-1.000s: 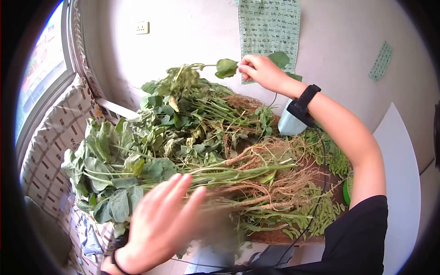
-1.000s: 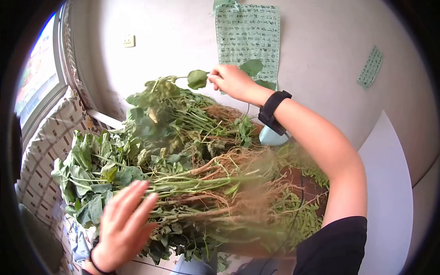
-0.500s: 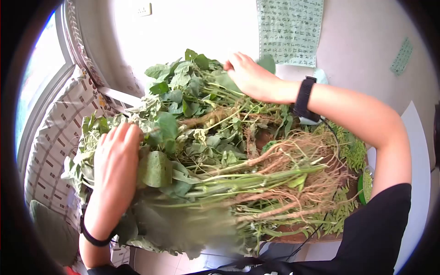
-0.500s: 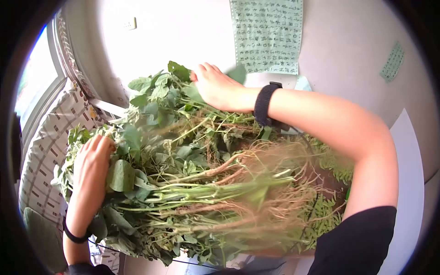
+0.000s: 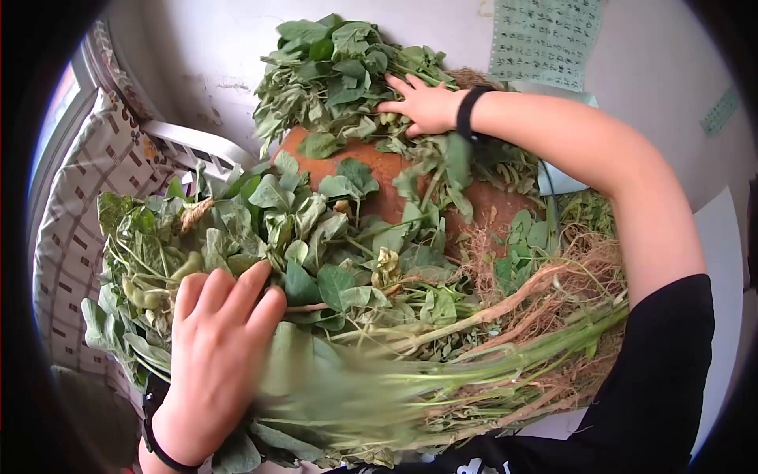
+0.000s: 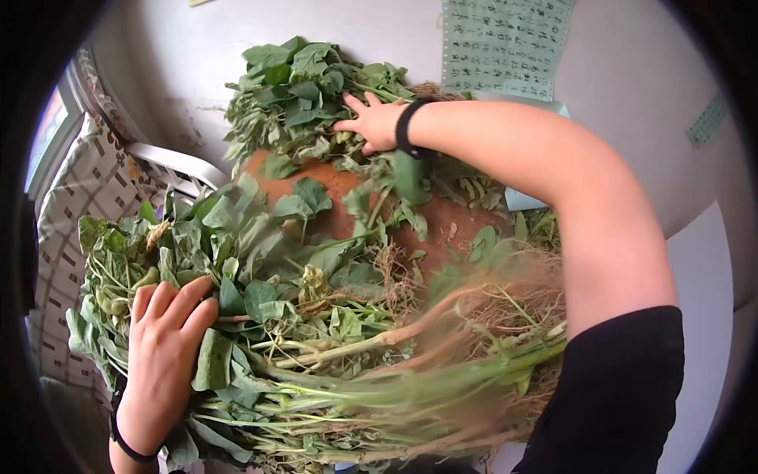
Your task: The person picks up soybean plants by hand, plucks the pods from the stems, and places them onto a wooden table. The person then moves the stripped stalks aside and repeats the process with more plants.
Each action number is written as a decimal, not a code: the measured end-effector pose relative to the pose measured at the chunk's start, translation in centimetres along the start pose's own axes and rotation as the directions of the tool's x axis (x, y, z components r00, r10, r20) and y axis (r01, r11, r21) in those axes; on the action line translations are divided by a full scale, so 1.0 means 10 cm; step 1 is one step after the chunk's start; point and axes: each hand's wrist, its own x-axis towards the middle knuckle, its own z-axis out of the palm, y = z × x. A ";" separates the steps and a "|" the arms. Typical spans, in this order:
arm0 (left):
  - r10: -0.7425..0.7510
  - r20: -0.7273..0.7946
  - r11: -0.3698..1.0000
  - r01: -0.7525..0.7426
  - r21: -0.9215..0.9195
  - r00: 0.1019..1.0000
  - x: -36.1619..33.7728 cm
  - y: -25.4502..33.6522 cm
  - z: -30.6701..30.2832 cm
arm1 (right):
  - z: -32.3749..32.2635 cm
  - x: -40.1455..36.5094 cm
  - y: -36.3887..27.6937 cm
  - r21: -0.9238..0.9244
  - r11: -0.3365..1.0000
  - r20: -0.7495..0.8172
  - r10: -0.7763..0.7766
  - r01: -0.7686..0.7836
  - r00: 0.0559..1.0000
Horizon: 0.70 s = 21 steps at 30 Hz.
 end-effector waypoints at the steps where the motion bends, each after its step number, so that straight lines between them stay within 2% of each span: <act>1: -0.010 0.001 1.000 0.010 -0.008 1.000 0.00 -0.01 0.00 | 0.02 -0.03 0.03 0.010 0.999 0.010 -0.031 0.031 0.999; 3: -0.012 -0.011 1.000 0.012 -0.017 1.000 0.00 -0.01 0.01 | -0.08 -0.28 -0.05 0.065 0.993 -0.022 -0.099 0.100 0.995; 4: -0.013 -0.022 1.000 0.012 -0.016 1.000 0.00 -0.01 0.01 | -0.14 -0.48 -0.13 0.070 0.984 -0.104 -0.154 0.161 0.983; 5: -0.016 -0.023 1.000 0.015 -0.027 1.000 0.01 0.00 0.00 | -0.10 -0.61 -0.12 0.009 0.954 -0.242 -0.290 0.301 0.926; 7: -0.026 -0.045 0.999 0.024 -0.041 0.999 0.00 0.01 -0.04 | -0.17 -0.94 -0.12 0.037 0.852 -0.148 -0.512 0.522 0.846; 9: -0.018 -0.050 0.999 0.016 -0.032 0.999 0.00 0.03 -0.10 | -0.23 -1.22 -0.02 0.018 0.876 -0.084 -0.479 0.482 0.874; 11: -0.078 -0.157 0.996 0.071 -0.054 0.985 -0.01 0.04 -0.14 | -0.44 -1.49 0.09 0.142 0.917 -0.175 -0.346 0.372 0.922; 12: -0.219 -0.224 0.976 0.215 -0.039 0.950 -0.01 0.10 -0.23 | -0.62 -1.77 0.14 0.249 0.906 -0.269 -0.274 0.342 0.923; 13: -0.196 -0.272 0.980 0.200 -0.012 0.942 -0.04 0.18 -0.36 | -0.80 -1.96 0.12 0.364 0.870 -0.345 -0.207 0.333 0.916; 14: -0.258 -0.345 0.966 0.229 -0.123 0.902 0.00 0.13 -0.40 | -1.03 -2.14 0.16 0.459 0.797 -0.462 -0.164 0.393 0.872; 15: -0.325 -0.406 0.941 0.247 -0.233 0.854 0.06 0.08 -0.45 | -1.16 -2.38 0.06 0.639 0.659 -0.460 -0.088 0.398 0.883; 17: -0.248 -0.571 0.968 0.180 -0.173 0.782 0.08 0.10 -0.67 | -1.44 -2.90 -0.22 0.615 0.580 -0.521 -0.209 0.534 0.827; 18: -0.235 -0.608 0.971 0.150 -0.188 0.759 0.07 0.12 -0.79 | -1.41 -3.07 -0.37 0.499 0.673 -0.552 -0.238 0.546 0.799; 19: -0.169 -0.641 0.985 0.138 -0.099 0.749 0.04 0.13 -0.93 | -1.35 -3.23 -0.56 0.373 0.751 -0.579 -0.271 0.545 0.769; 20: -0.089 -0.693 0.989 0.145 0.023 0.715 0.02 0.12 -1.05 | -1.28 -3.41 -0.79 0.324 0.809 -0.577 -0.242 0.490 0.780; 21: -0.003 -0.732 0.977 0.157 0.142 0.681 -0.02 0.12 -1.17 | -1.11 -3.50 -0.93 0.470 0.811 -0.446 -0.122 0.347 0.887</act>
